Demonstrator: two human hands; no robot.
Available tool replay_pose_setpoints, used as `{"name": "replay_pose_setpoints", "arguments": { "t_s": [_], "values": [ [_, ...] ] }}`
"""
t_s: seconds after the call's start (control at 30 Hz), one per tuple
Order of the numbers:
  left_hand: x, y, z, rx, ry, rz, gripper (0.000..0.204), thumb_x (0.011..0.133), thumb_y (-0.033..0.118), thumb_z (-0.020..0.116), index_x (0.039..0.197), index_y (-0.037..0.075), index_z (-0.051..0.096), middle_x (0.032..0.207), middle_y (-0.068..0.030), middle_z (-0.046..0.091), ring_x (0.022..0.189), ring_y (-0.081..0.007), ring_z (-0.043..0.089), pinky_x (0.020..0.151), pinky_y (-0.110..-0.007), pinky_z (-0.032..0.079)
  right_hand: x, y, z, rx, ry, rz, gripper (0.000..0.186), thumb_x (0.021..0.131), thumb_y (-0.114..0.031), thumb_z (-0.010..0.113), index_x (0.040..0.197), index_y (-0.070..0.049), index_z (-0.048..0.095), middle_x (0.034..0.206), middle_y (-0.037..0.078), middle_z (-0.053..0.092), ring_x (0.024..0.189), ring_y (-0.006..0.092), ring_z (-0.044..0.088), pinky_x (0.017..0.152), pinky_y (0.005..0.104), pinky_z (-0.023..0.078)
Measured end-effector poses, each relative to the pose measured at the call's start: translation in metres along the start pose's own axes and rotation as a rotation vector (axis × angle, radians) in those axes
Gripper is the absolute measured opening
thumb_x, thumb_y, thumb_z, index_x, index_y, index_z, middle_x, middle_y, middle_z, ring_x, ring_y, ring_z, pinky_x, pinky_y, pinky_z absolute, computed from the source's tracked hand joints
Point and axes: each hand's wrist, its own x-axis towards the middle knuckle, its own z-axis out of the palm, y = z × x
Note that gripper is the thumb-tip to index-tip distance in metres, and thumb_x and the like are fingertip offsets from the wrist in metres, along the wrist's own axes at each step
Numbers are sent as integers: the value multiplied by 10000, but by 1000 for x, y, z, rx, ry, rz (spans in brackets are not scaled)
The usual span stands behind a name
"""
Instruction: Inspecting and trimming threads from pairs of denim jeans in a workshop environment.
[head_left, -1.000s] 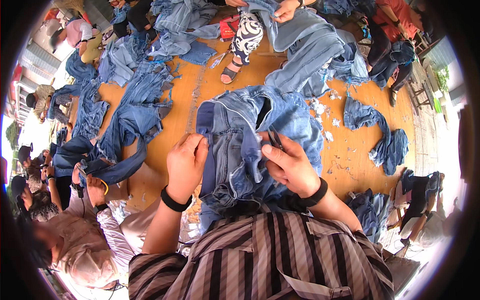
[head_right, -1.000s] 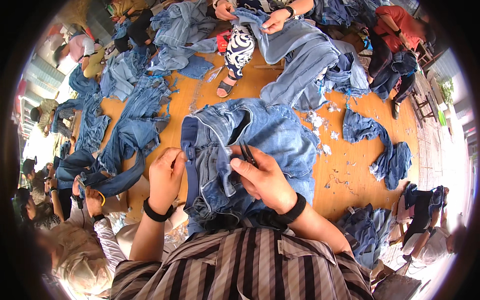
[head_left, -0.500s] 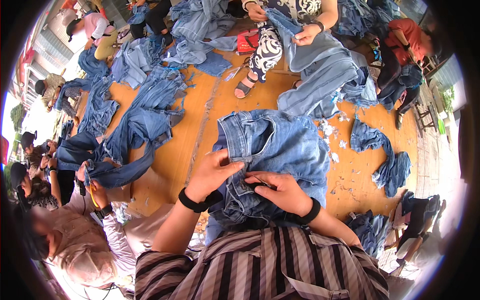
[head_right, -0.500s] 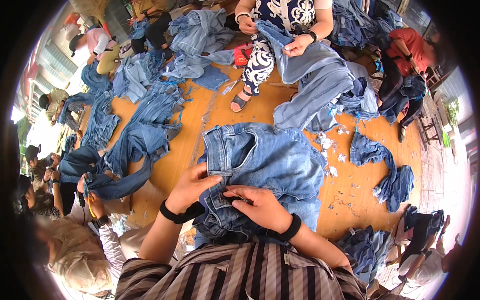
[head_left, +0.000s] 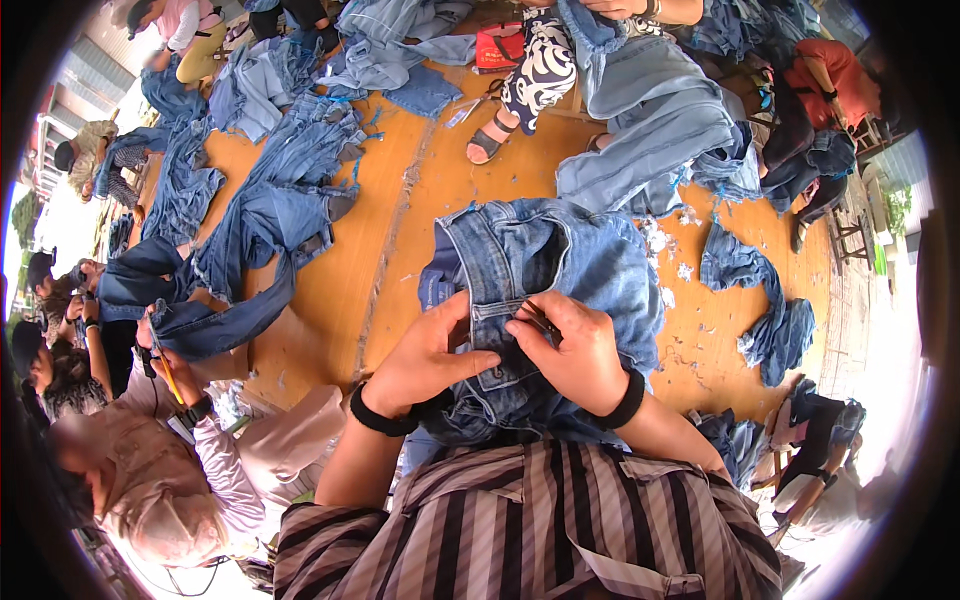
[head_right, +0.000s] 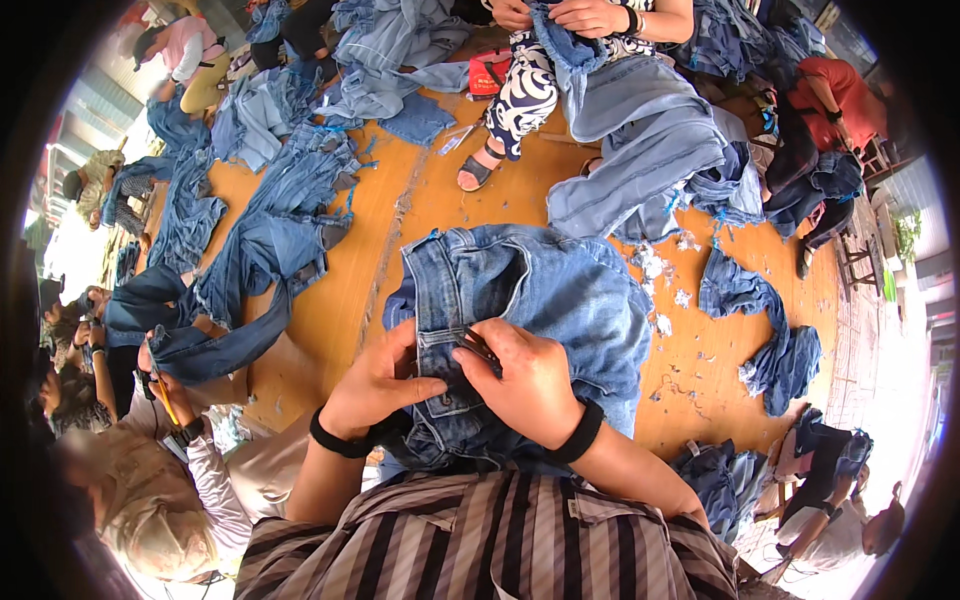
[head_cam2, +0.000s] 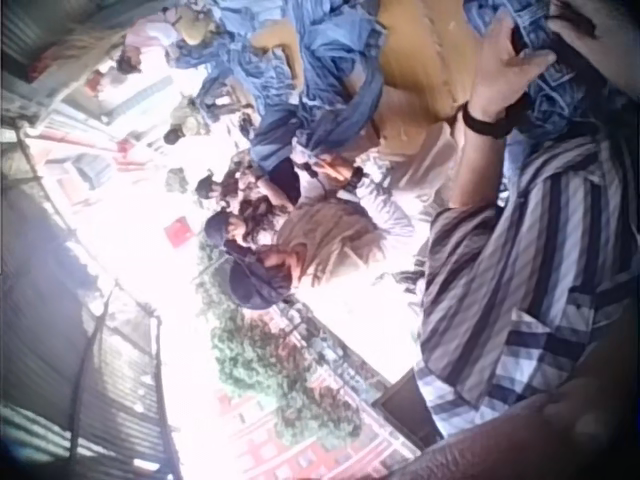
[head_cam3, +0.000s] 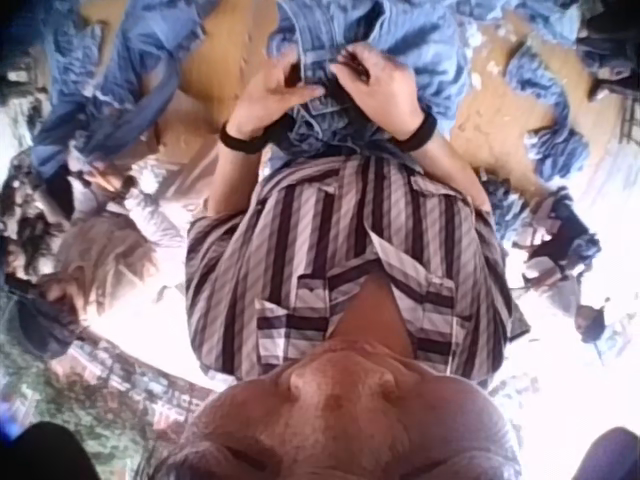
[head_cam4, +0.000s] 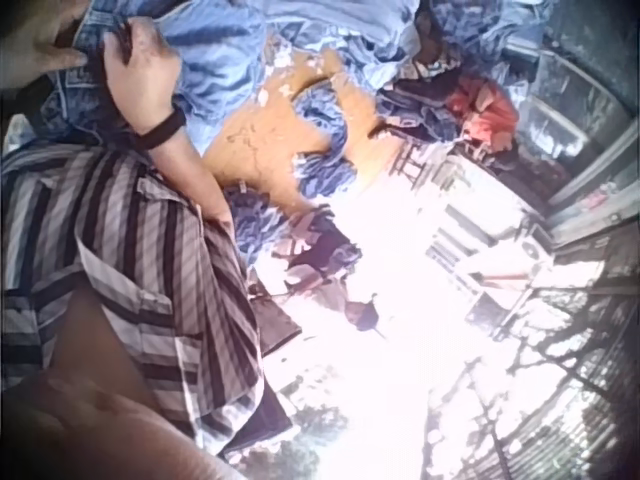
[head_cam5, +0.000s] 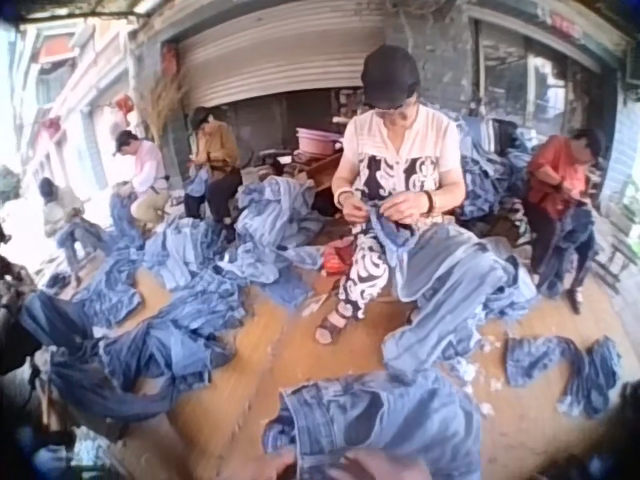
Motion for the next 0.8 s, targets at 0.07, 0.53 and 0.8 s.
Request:
{"name": "replay_pose_setpoints", "arguments": {
  "t_s": [0.07,0.53,0.8],
  "values": [
    [-3,0,-2,-6,15,-70,515,863,-35,743,1344,34,572,1146,-5,646,1054,-81,588,908,-263,485,7,-4,-1,-29,-41,72,183,848,-118,777,955,-21,665,806,128,714,685,304,708,619,362,558],
    [4,-7,-9,-337,79,-129,464,918,-22,661,1370,-17,557,1248,-60,673,1123,-132,625,964,-283,489,15,3,-27,300,-137,271,180,961,-86,661,1118,0,675,819,43,643,709,68,553,660,252,472],
    [10,-16,-13,-469,73,-124,445,939,41,605,1376,-21,554,1289,-80,674,1150,-153,627,1012,-304,467,-5,5,-21,25,-201,43,395,886,-74,766,1238,-68,588,850,108,695,717,220,703,652,308,543]
  ]
}}
